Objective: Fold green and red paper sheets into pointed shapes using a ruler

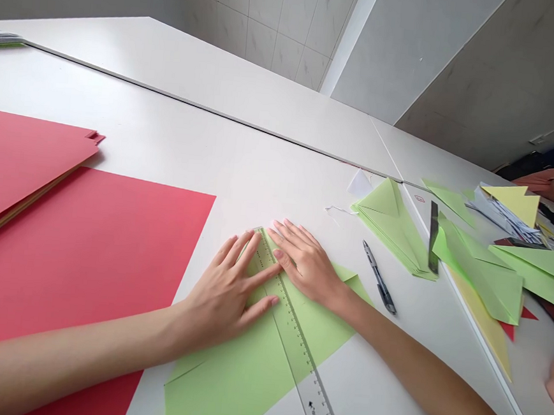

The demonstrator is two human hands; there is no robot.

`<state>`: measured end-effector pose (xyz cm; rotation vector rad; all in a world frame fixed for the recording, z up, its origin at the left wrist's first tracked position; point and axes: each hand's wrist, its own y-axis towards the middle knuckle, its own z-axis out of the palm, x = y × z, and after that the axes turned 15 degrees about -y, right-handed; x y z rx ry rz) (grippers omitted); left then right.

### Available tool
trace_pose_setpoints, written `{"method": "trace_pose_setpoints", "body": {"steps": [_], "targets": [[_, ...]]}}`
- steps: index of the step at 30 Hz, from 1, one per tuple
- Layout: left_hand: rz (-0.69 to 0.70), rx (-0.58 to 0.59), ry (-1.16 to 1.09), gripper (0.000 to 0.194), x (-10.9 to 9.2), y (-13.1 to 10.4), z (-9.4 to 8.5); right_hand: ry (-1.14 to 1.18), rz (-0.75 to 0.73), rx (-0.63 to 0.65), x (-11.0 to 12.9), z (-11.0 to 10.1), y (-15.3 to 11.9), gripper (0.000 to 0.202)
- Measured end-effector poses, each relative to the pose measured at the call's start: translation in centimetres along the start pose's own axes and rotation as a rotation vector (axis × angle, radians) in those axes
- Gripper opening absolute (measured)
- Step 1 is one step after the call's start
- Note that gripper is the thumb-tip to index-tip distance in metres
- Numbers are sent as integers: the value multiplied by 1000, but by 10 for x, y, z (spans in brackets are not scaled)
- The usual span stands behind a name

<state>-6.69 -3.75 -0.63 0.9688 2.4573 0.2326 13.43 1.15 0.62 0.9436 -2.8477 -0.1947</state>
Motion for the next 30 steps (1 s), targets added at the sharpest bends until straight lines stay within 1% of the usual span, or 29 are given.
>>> {"method": "trace_pose_setpoints", "body": {"steps": [12, 22, 30], "targets": [[-12, 8, -13, 53, -1, 1, -1, -26, -11, -3, -1, -1, -1, 48], [4, 1, 7, 53, -1, 1, -1, -67, -19, 13, 0, -2, -2, 52], [-16, 16, -30, 47, -2, 3, -2, -203, -23, 24, 10, -11, 13, 56]]}}
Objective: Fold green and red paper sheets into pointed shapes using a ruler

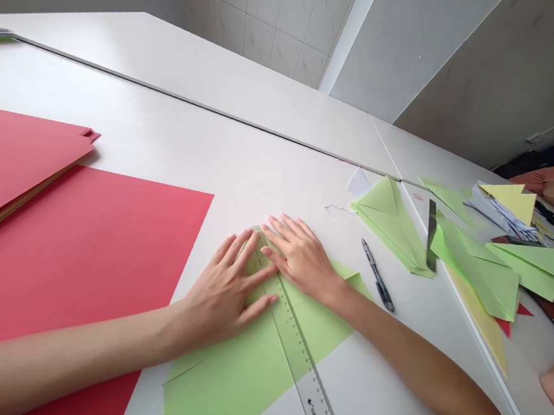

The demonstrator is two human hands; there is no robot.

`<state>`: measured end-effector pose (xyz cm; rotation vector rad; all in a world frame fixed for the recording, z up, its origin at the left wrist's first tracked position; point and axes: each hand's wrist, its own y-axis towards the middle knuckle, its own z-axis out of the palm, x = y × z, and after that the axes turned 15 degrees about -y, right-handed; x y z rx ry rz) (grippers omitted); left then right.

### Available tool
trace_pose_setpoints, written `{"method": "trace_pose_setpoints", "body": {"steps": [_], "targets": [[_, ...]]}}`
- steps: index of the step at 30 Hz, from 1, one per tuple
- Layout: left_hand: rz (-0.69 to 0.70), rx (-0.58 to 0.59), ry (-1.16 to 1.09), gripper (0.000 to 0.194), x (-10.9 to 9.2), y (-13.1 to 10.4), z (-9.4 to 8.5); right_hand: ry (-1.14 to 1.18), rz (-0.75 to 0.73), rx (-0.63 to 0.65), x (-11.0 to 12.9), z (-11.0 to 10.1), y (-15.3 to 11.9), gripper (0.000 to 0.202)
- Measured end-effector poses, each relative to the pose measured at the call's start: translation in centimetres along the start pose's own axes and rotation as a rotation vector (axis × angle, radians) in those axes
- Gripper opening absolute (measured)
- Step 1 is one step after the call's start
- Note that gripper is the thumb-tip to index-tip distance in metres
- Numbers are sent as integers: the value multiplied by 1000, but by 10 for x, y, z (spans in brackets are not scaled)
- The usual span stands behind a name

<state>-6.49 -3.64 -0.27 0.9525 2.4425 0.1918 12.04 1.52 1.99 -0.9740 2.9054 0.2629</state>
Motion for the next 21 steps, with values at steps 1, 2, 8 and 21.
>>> {"method": "trace_pose_setpoints", "body": {"steps": [1, 2, 8, 21], "targets": [[0, 0, -4, 47, 0, 0, 0, -10, 0, -3, 1, -1, 2, 56], [-1, 0, -7, 47, 0, 1, -1, -16, 0, -6, 2, -1, 3, 57], [-13, -12, -27, 49, 1, 0, 1, 74, 26, 12, 2, 1, -1, 50], [-6, -19, -34, 49, 1, 1, 1, 52, 10, 24, -6, 4, -13, 52]]}}
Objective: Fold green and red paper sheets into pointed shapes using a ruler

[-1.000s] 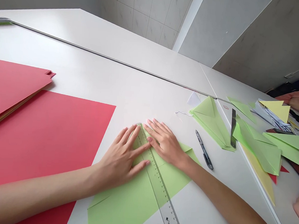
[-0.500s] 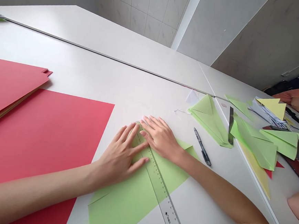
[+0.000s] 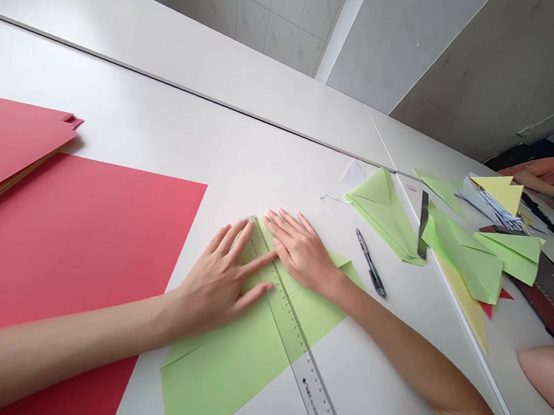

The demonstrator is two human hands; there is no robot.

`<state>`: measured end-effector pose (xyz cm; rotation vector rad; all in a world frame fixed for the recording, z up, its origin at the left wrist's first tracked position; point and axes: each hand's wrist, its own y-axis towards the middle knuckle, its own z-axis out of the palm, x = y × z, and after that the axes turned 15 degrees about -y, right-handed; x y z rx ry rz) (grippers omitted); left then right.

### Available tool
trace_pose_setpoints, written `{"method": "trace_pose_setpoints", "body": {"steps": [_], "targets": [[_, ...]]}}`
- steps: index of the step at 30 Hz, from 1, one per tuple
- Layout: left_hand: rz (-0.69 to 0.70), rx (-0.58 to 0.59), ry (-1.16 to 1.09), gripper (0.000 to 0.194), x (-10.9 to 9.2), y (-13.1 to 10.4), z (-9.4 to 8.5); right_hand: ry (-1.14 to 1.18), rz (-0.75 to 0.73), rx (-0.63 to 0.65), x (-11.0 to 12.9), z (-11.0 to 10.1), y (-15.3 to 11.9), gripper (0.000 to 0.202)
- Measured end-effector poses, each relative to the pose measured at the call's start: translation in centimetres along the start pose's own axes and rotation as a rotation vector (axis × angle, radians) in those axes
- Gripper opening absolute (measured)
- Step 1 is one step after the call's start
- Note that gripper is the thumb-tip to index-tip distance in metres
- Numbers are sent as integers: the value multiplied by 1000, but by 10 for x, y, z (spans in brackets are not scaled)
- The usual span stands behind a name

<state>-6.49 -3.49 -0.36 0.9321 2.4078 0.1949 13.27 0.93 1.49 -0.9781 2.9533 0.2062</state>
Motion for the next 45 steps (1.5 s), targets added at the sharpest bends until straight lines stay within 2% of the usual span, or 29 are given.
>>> {"method": "trace_pose_setpoints", "body": {"steps": [31, 45], "targets": [[48, -9, 99, 55, 1, 1, 1, -10, -13, -44, -5, 4, -2, 48], [51, -6, 49, 54, 3, 3, 4, -47, -9, -62, -6, 8, -3, 48]]}}
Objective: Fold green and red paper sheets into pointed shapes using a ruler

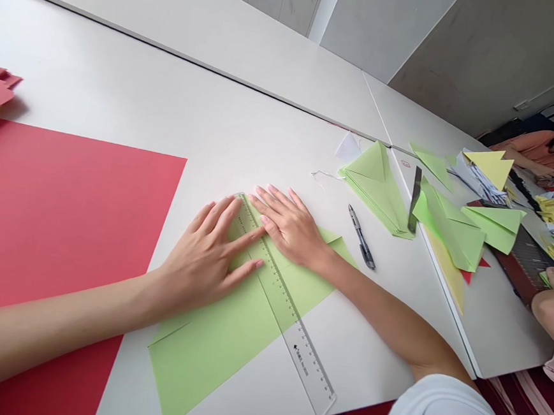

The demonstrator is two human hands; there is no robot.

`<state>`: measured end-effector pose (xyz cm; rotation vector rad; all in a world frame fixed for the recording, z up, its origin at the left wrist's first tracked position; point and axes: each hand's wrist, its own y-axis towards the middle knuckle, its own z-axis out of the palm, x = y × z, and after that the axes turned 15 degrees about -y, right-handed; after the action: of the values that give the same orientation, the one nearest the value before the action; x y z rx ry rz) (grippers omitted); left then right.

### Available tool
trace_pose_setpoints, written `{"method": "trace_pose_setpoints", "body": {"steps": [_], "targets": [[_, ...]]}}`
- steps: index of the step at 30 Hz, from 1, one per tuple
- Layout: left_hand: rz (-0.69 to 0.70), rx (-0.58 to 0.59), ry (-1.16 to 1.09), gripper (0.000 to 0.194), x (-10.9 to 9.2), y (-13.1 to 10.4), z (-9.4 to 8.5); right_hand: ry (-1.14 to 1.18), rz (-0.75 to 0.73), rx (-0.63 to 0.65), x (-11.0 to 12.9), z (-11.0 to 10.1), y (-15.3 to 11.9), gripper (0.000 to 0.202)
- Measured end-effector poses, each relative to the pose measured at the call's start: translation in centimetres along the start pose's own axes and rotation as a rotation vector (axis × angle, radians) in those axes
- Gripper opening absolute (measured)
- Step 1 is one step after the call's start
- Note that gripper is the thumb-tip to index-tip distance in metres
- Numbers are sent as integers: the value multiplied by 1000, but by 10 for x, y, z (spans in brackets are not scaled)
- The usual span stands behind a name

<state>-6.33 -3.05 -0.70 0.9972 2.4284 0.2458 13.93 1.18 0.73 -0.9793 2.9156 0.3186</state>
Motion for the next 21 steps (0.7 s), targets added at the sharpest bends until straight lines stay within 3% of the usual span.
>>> {"method": "trace_pose_setpoints", "body": {"steps": [21], "targets": [[-1, 23, -14, 50, -2, 2, -3, 4, 8, -6, 0, 1, -1, 49]]}}
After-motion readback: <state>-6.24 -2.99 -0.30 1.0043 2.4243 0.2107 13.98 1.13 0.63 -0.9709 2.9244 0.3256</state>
